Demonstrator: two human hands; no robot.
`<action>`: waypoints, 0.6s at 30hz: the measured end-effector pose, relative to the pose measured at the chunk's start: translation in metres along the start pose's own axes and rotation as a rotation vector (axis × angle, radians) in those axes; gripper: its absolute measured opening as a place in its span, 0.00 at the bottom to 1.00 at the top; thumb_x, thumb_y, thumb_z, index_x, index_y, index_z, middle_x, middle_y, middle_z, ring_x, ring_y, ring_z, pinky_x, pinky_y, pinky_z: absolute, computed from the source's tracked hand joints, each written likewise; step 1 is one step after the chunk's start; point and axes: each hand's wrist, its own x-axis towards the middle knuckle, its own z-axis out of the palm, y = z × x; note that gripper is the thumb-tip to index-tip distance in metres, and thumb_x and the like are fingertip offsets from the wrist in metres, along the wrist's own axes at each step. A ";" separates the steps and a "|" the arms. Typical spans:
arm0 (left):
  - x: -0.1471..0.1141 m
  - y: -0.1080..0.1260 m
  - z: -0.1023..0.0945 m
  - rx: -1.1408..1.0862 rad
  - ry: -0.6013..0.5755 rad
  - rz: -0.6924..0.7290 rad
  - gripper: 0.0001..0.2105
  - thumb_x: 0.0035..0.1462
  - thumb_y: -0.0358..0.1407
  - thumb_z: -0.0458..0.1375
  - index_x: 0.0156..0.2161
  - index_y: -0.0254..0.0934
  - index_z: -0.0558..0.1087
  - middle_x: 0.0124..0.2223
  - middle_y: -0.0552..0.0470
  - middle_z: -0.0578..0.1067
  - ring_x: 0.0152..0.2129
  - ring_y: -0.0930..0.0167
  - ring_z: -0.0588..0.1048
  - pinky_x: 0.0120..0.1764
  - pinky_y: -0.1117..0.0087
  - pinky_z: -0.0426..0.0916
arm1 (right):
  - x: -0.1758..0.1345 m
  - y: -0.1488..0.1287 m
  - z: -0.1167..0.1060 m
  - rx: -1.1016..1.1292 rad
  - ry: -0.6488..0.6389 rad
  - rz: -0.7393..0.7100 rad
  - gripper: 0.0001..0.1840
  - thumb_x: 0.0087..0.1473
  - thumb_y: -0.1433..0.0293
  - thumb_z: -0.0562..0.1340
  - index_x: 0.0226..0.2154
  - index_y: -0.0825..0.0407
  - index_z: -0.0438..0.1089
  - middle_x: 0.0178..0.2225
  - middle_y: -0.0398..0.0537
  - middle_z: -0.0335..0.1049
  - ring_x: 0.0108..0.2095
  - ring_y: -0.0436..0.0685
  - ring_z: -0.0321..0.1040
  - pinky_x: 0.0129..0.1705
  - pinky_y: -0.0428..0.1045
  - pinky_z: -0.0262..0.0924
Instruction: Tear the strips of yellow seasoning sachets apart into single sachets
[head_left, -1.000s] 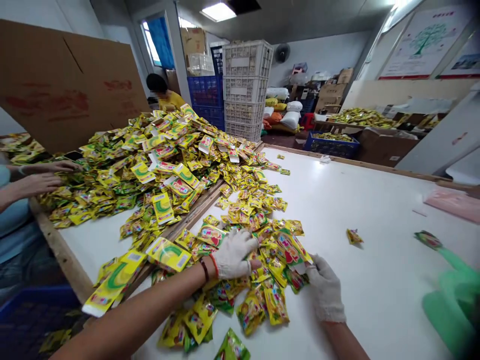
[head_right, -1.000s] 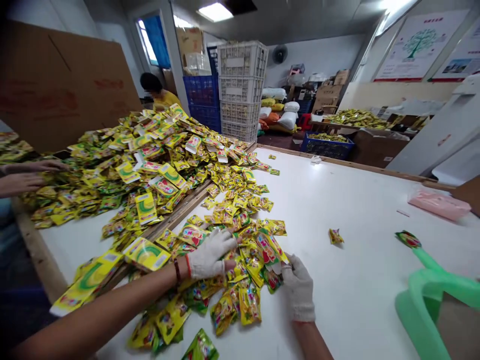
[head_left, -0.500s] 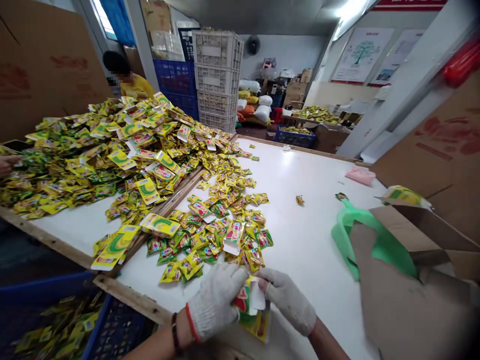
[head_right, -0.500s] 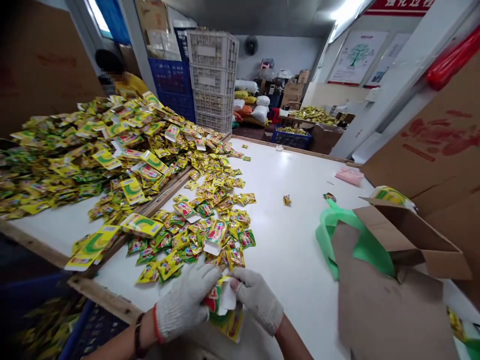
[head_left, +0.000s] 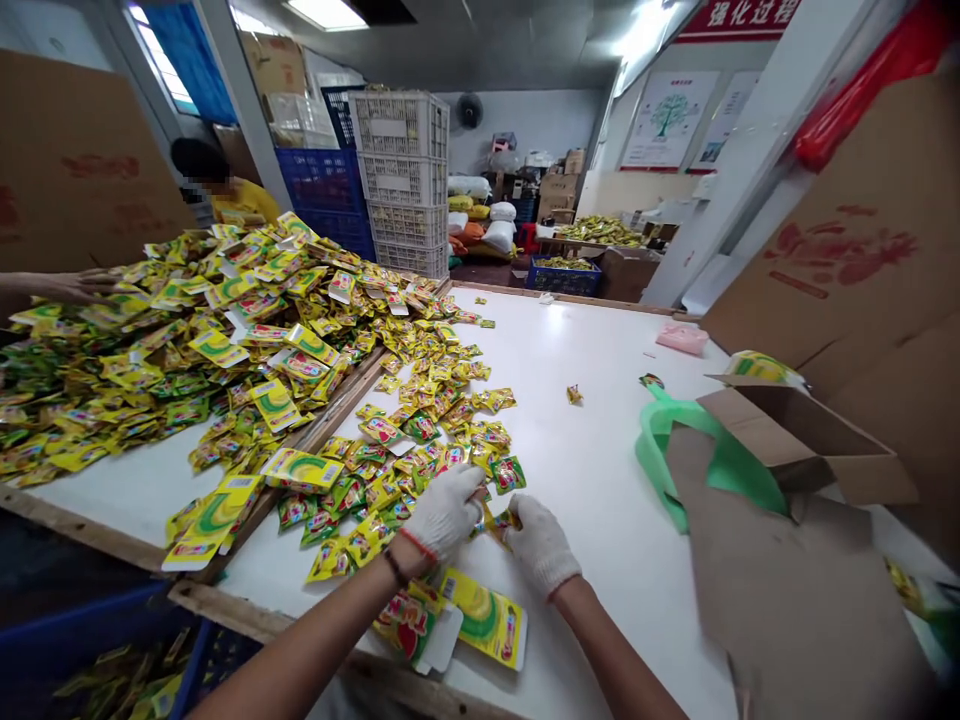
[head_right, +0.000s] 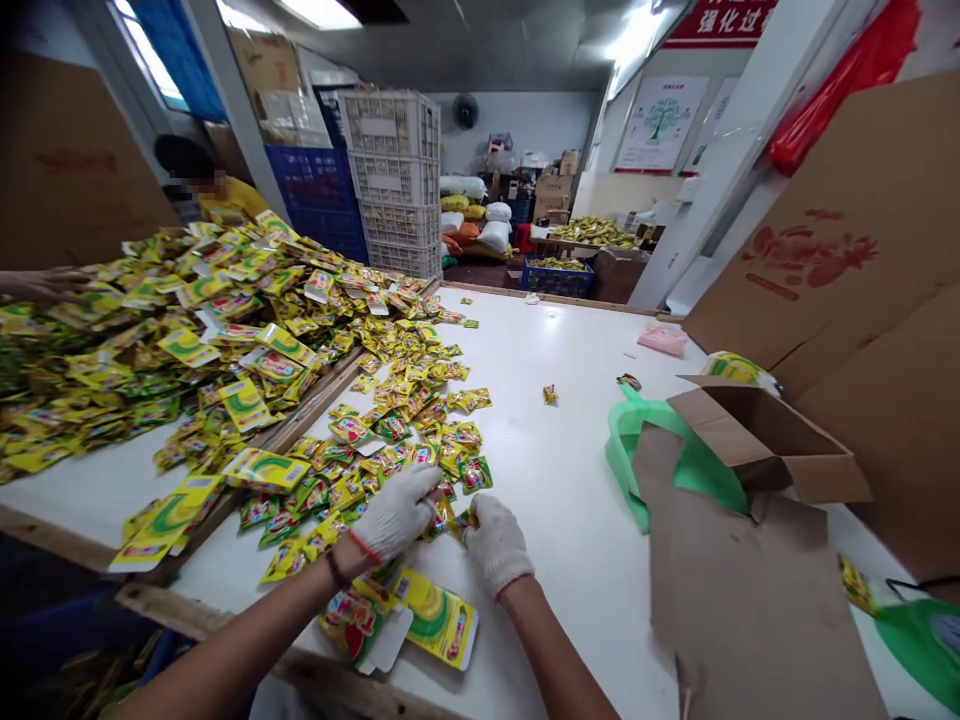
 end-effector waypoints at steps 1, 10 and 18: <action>0.019 0.005 0.006 0.016 -0.033 -0.004 0.09 0.54 0.29 0.47 0.35 0.36 0.69 0.37 0.46 0.71 0.36 0.67 0.70 0.40 0.68 0.63 | -0.004 0.007 -0.002 0.040 0.000 0.008 0.06 0.39 0.72 0.61 0.27 0.50 0.66 0.27 0.43 0.68 0.30 0.54 0.64 0.33 0.46 0.55; 0.096 0.022 0.046 -0.044 -0.213 -0.075 0.08 0.39 0.29 0.57 0.30 0.31 0.71 0.30 0.44 0.72 0.31 0.63 0.71 0.31 0.68 0.64 | -0.014 0.042 -0.015 0.469 0.025 0.035 0.16 0.45 0.63 0.56 0.37 0.54 0.64 0.34 0.48 0.72 0.33 0.55 0.69 0.34 0.48 0.65; 0.035 0.016 0.033 -0.316 -0.374 0.014 0.07 0.47 0.34 0.51 0.23 0.33 0.66 0.19 0.58 0.61 0.18 0.77 0.60 0.20 0.78 0.54 | -0.009 0.025 -0.015 0.510 0.028 0.015 0.09 0.37 0.65 0.62 0.22 0.52 0.63 0.28 0.45 0.67 0.31 0.54 0.65 0.32 0.48 0.62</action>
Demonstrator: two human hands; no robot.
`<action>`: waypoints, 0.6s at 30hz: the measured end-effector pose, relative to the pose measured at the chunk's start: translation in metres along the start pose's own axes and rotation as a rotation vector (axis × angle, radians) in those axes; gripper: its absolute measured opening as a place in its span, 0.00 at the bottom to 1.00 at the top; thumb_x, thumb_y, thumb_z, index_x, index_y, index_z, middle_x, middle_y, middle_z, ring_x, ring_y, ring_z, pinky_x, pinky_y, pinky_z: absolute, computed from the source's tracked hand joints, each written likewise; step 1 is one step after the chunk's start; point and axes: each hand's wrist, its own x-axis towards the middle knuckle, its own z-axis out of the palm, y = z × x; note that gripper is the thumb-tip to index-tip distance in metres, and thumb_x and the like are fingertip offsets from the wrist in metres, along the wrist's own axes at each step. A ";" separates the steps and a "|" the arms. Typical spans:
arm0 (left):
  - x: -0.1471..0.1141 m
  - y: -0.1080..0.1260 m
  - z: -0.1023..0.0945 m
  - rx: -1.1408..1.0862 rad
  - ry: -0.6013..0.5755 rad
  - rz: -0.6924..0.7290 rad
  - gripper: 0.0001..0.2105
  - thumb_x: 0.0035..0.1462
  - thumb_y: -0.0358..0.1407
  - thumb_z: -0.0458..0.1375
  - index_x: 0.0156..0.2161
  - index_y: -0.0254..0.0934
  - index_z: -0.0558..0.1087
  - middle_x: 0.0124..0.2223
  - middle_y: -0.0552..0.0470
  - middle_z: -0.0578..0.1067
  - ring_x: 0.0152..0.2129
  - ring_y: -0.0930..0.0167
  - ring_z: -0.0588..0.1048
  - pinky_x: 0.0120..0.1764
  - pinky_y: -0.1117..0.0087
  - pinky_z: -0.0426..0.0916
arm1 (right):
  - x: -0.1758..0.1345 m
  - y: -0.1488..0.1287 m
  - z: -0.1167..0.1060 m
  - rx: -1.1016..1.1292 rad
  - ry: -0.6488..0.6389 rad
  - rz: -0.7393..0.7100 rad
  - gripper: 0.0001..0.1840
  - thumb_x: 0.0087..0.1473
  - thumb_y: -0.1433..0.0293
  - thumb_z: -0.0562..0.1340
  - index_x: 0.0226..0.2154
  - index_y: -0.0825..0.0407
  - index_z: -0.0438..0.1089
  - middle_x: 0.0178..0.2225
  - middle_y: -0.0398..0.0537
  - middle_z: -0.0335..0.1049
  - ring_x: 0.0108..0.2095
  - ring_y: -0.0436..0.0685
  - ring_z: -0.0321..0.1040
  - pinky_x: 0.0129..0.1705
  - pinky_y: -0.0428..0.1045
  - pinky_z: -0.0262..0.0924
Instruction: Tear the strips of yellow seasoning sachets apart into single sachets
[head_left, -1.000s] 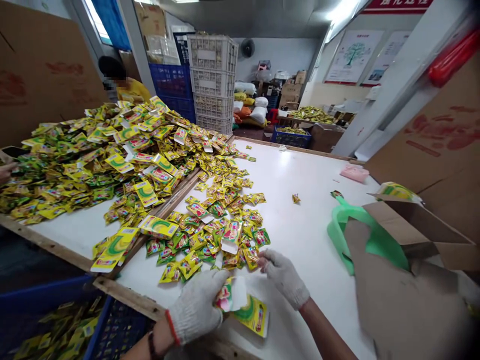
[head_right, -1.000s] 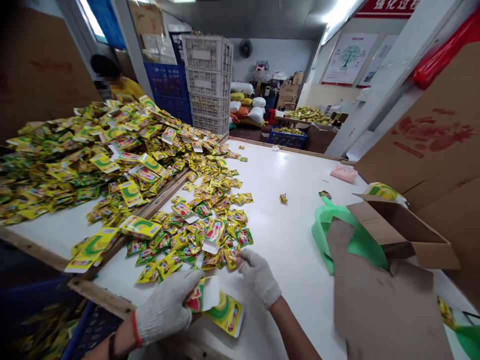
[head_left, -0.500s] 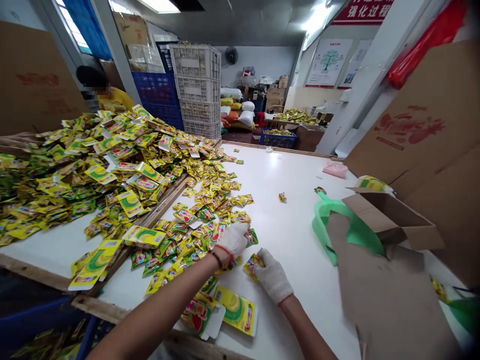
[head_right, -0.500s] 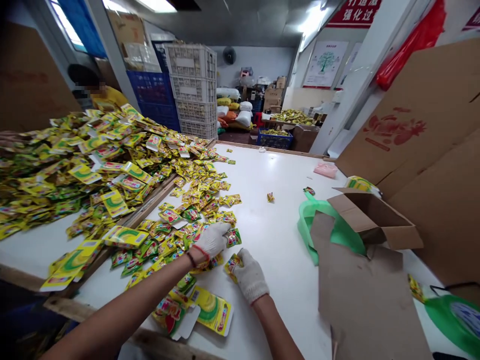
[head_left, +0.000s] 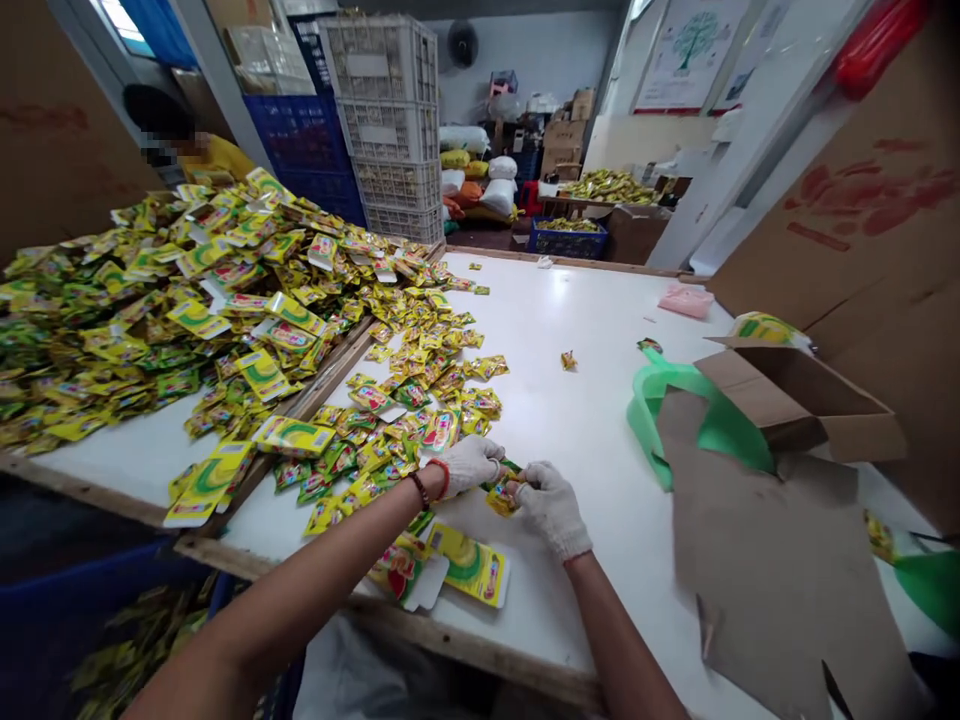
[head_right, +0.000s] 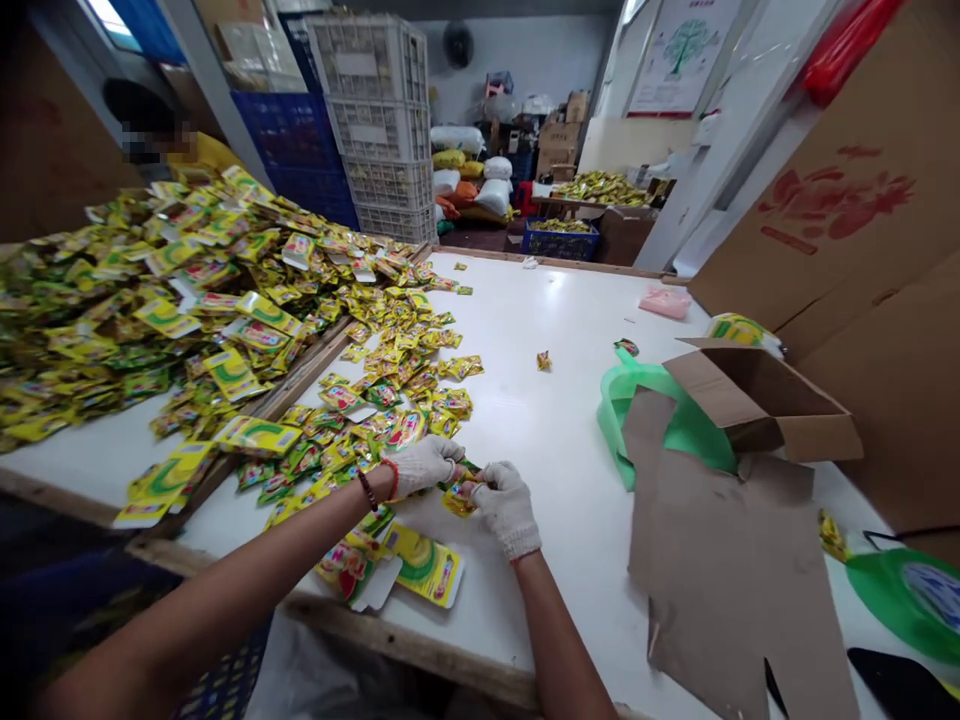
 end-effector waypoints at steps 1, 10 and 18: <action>-0.006 0.000 0.000 -0.022 -0.010 0.002 0.09 0.48 0.35 0.50 0.22 0.33 0.66 0.19 0.58 0.60 0.17 0.78 0.59 0.20 0.78 0.53 | -0.003 -0.003 0.003 -0.011 -0.015 -0.009 0.08 0.38 0.66 0.61 0.22 0.52 0.62 0.29 0.44 0.67 0.32 0.54 0.64 0.33 0.47 0.62; -0.127 -0.024 -0.024 0.313 0.018 0.101 0.16 0.40 0.32 0.56 0.39 0.38 0.67 0.37 0.50 0.68 0.34 0.66 0.66 0.37 0.67 0.61 | -0.028 -0.005 -0.001 -0.269 -0.079 -0.013 0.13 0.45 0.71 0.55 0.37 0.51 0.65 0.33 0.47 0.69 0.32 0.55 0.66 0.37 0.51 0.60; -0.161 -0.050 -0.017 0.662 0.090 0.074 0.28 0.35 0.29 0.55 0.47 0.38 0.62 0.45 0.44 0.64 0.42 0.59 0.63 0.46 0.57 0.59 | -0.025 -0.006 -0.004 -0.368 -0.001 -0.045 0.07 0.47 0.69 0.55 0.30 0.51 0.67 0.29 0.47 0.71 0.29 0.55 0.66 0.33 0.49 0.61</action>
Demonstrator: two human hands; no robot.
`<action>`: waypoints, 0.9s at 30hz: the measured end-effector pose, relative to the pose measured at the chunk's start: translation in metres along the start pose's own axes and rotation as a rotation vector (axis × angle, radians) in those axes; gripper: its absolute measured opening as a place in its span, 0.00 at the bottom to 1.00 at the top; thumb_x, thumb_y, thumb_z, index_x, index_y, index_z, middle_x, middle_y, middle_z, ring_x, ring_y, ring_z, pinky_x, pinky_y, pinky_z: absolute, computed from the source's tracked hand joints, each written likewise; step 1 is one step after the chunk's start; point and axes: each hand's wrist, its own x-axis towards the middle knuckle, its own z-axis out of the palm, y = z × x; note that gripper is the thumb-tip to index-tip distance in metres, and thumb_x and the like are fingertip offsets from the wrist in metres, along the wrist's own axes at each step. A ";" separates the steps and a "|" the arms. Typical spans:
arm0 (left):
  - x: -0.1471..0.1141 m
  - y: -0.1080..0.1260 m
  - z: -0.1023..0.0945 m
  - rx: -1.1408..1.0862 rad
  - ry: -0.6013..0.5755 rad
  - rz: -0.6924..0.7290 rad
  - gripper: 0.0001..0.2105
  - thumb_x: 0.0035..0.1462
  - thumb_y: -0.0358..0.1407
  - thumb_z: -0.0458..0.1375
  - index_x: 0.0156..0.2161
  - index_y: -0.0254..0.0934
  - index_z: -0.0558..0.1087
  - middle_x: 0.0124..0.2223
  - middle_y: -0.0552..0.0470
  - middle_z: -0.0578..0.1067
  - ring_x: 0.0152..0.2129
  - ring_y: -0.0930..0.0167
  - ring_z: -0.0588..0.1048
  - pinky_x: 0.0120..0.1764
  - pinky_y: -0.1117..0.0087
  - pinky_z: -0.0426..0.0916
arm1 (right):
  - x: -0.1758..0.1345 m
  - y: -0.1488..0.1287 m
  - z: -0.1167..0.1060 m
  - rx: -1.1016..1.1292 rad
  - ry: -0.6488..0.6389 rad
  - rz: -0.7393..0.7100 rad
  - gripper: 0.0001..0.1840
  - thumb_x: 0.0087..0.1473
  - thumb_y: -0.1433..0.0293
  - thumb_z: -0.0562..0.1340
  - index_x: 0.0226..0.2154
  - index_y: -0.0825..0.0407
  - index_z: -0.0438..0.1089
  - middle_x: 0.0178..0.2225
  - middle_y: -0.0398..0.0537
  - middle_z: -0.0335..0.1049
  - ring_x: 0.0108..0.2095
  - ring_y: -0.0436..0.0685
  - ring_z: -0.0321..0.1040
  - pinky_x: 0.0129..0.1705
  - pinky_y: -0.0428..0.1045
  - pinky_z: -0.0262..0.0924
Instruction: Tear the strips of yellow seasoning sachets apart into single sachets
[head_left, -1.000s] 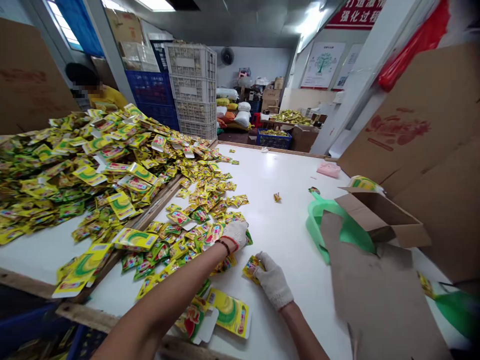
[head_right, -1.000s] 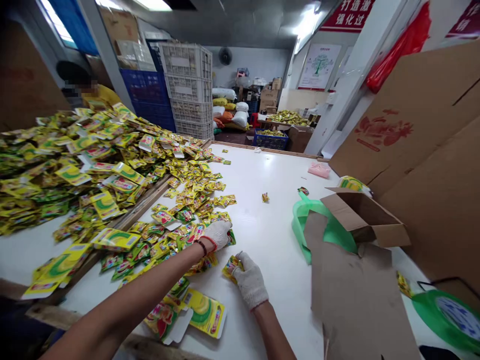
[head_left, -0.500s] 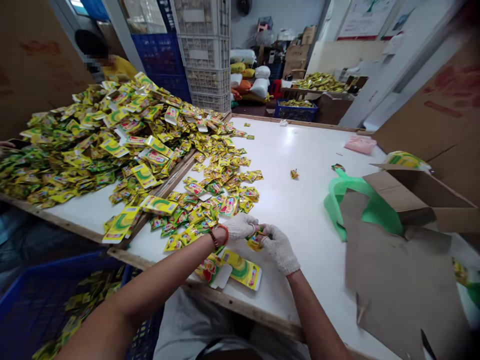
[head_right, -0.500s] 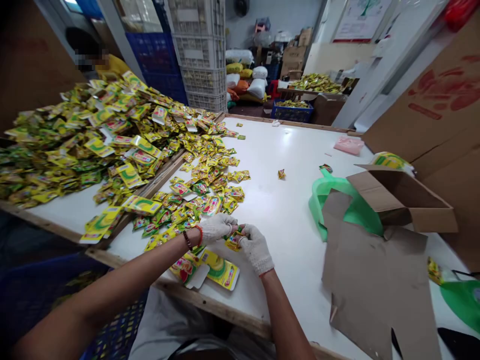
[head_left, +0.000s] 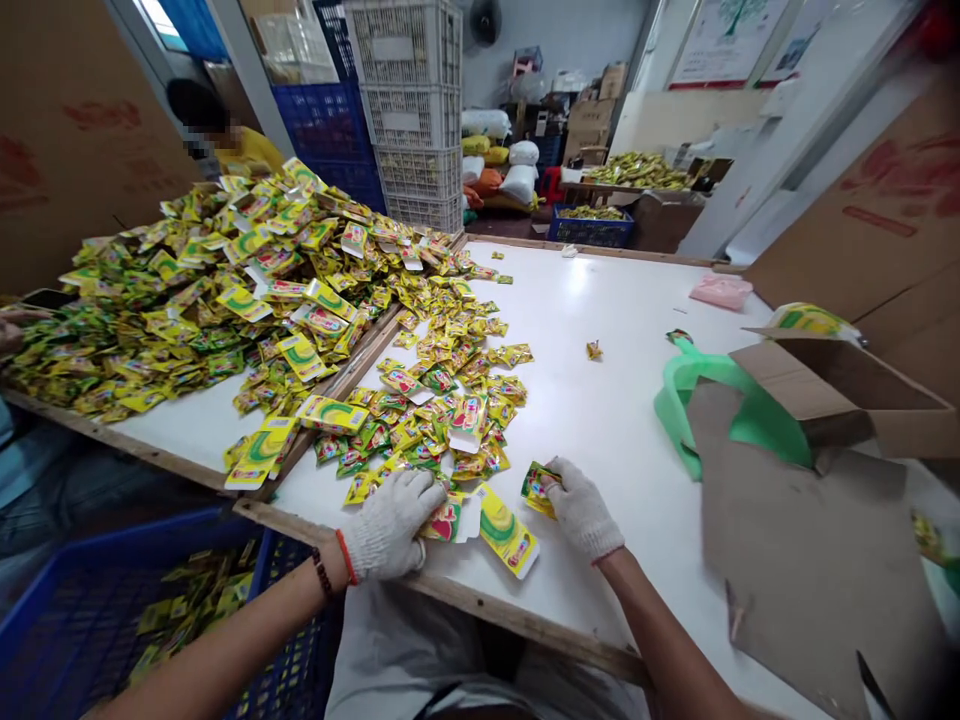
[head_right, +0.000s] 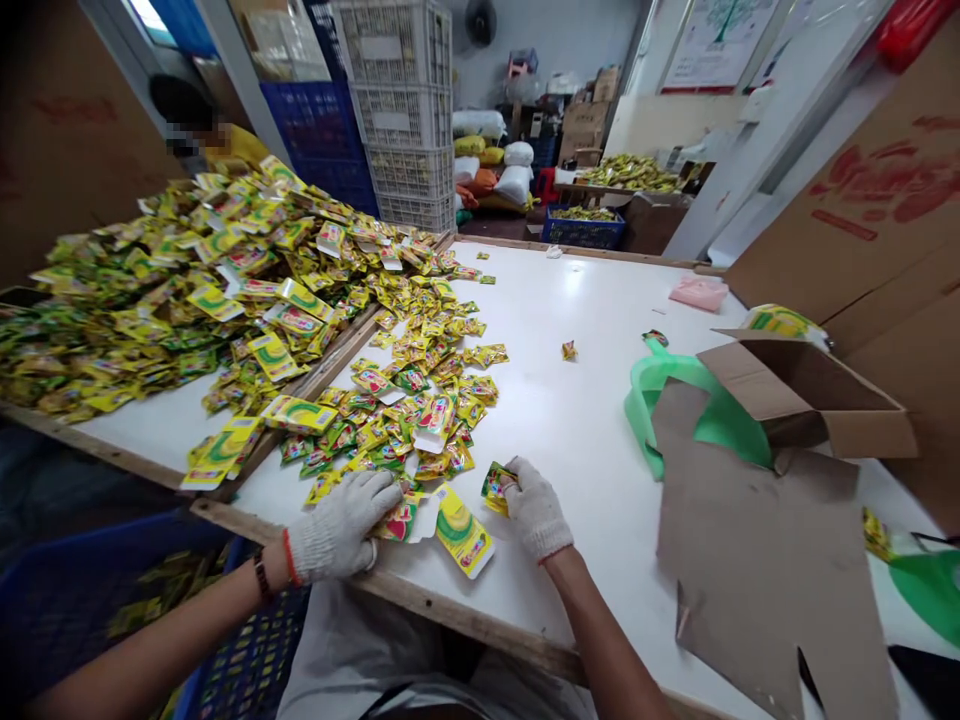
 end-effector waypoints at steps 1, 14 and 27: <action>0.001 0.003 0.001 -0.033 0.052 -0.030 0.27 0.37 0.30 0.55 0.48 0.37 0.61 0.46 0.44 0.64 0.42 0.60 0.63 0.45 0.58 0.60 | -0.004 -0.006 0.001 0.019 0.024 -0.010 0.09 0.49 0.67 0.54 0.32 0.52 0.66 0.30 0.47 0.70 0.29 0.55 0.66 0.33 0.48 0.61; 0.018 0.037 0.003 -0.390 0.233 0.072 0.20 0.42 0.34 0.57 0.44 0.38 0.63 0.43 0.47 0.67 0.40 0.65 0.66 0.43 0.65 0.63 | -0.028 -0.057 -0.010 -0.161 -0.384 -0.254 0.09 0.51 0.73 0.54 0.26 0.53 0.70 0.26 0.43 0.69 0.29 0.51 0.64 0.31 0.44 0.56; 0.023 0.049 0.004 -0.278 0.283 -0.089 0.16 0.43 0.34 0.56 0.41 0.39 0.63 0.40 0.48 0.67 0.37 0.63 0.66 0.39 0.65 0.62 | -0.022 -0.054 -0.020 -0.109 -0.042 -0.183 0.08 0.52 0.70 0.54 0.25 0.52 0.66 0.27 0.45 0.67 0.28 0.52 0.63 0.31 0.45 0.57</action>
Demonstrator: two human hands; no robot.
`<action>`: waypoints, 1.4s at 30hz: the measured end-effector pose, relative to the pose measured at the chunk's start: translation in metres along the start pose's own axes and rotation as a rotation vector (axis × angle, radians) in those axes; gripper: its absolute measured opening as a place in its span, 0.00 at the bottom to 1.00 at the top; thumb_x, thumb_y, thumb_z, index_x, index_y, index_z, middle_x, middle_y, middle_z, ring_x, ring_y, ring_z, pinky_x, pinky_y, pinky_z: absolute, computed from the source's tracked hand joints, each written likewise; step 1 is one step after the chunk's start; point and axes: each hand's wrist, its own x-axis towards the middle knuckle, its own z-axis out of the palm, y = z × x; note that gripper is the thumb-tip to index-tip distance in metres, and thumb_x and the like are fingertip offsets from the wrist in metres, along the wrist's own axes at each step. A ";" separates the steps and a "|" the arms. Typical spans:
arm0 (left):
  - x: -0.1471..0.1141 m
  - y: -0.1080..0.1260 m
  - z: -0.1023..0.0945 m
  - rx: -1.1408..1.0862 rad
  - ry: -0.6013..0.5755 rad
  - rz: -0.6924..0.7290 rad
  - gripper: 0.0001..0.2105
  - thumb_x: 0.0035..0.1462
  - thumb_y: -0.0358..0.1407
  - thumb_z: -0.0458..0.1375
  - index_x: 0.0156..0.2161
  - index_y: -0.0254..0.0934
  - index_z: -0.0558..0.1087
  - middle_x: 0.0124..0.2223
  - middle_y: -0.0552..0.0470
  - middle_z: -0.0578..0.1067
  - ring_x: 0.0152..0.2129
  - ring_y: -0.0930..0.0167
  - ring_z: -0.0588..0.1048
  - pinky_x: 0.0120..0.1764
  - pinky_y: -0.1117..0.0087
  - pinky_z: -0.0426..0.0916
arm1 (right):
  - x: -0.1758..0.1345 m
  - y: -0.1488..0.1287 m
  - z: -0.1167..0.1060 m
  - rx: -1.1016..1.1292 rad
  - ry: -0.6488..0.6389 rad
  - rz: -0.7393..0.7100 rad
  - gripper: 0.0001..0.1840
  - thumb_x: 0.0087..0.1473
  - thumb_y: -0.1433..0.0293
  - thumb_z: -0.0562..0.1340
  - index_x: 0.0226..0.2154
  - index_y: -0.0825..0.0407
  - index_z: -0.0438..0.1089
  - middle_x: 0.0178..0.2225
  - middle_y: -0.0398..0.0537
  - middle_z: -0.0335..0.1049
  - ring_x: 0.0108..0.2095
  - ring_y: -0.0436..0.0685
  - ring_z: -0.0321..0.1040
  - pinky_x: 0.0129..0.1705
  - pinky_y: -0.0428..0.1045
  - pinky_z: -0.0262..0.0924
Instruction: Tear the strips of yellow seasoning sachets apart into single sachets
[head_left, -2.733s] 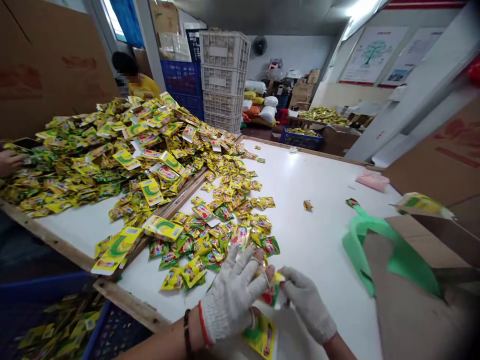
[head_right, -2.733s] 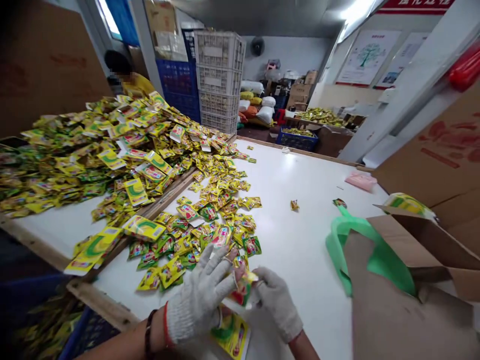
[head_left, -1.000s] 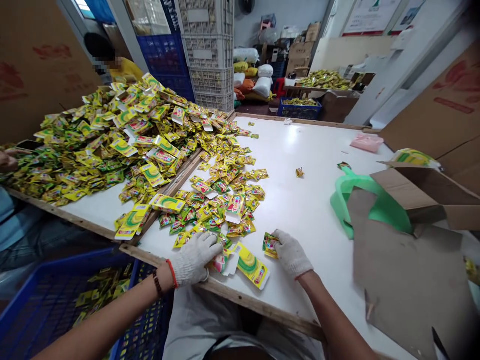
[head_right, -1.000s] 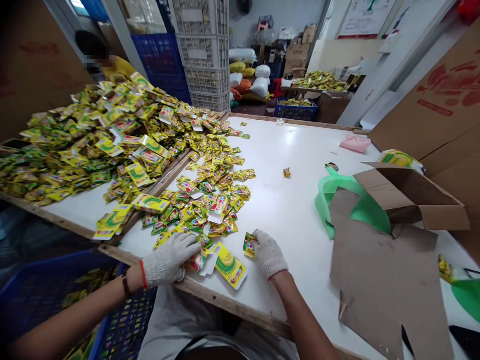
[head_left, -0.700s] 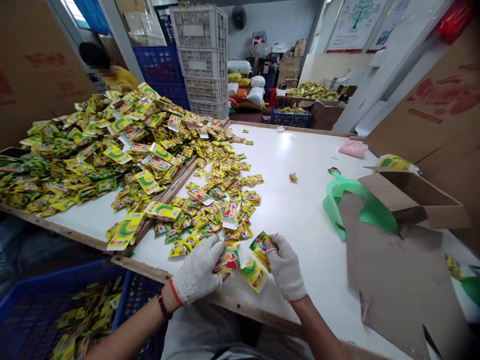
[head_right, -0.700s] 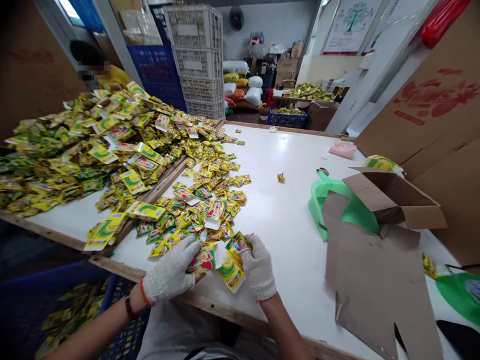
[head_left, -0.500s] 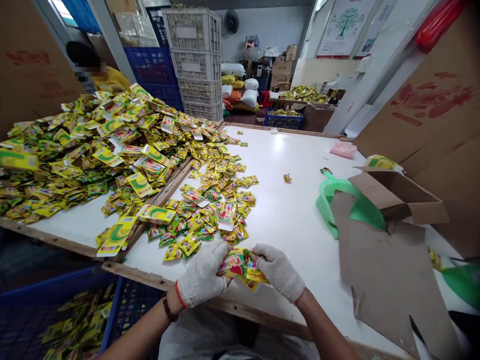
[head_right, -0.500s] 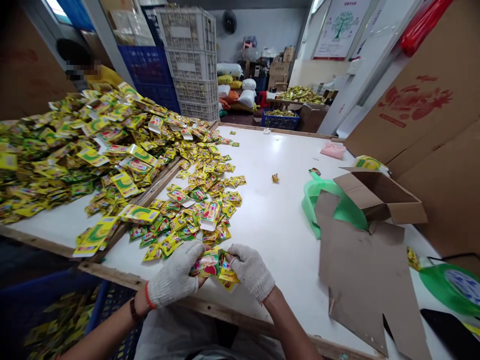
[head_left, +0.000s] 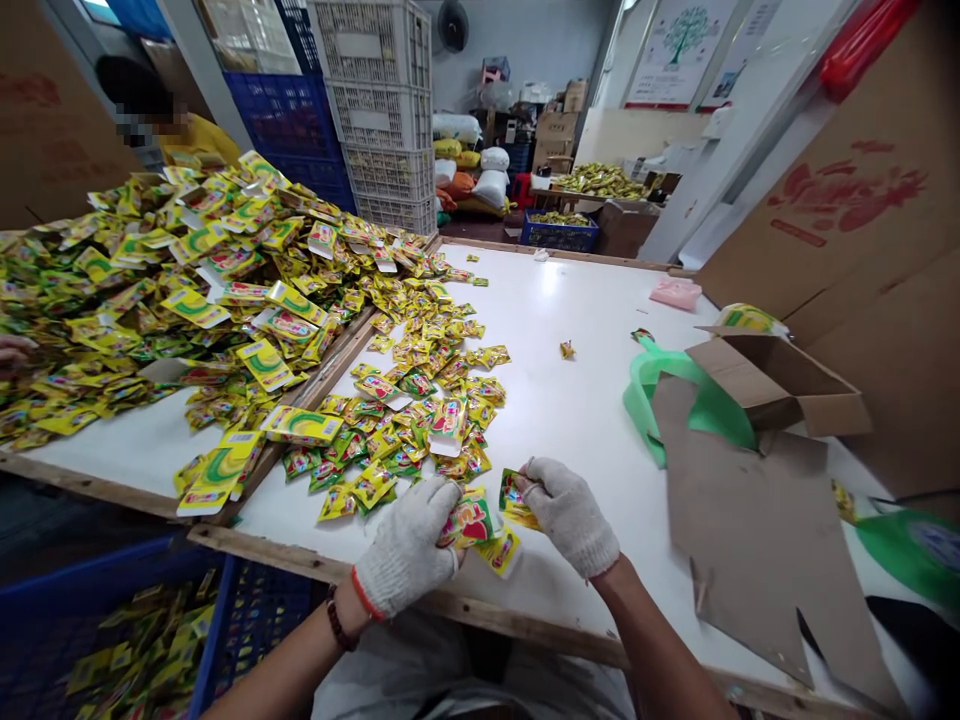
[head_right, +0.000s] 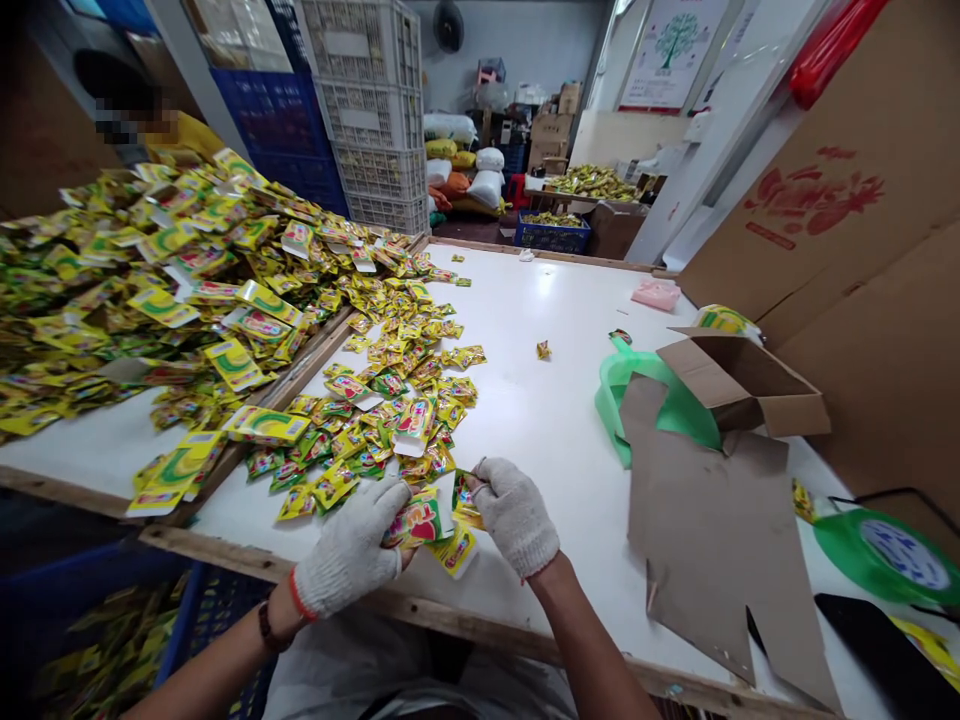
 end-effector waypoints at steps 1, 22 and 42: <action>-0.001 -0.001 0.001 -0.022 0.013 -0.014 0.15 0.44 0.35 0.56 0.40 0.38 0.63 0.39 0.48 0.67 0.37 0.64 0.66 0.39 0.65 0.63 | -0.002 -0.001 0.001 0.015 0.037 0.011 0.08 0.52 0.69 0.54 0.26 0.52 0.66 0.27 0.45 0.67 0.28 0.52 0.63 0.31 0.45 0.57; -0.001 -0.004 0.003 -0.287 -0.103 0.075 0.19 0.44 0.34 0.56 0.45 0.38 0.63 0.44 0.46 0.67 0.41 0.65 0.66 0.44 0.66 0.64 | -0.010 -0.011 0.020 0.070 -0.044 -0.009 0.06 0.46 0.72 0.56 0.27 0.51 0.69 0.27 0.44 0.69 0.29 0.52 0.63 0.33 0.46 0.57; -0.005 -0.002 0.015 -0.283 -0.121 0.108 0.22 0.43 0.32 0.57 0.48 0.38 0.64 0.47 0.46 0.65 0.44 0.64 0.66 0.47 0.65 0.63 | -0.037 -0.002 0.034 0.092 -0.040 0.021 0.10 0.54 0.69 0.51 0.27 0.52 0.65 0.28 0.47 0.68 0.30 0.52 0.63 0.33 0.45 0.57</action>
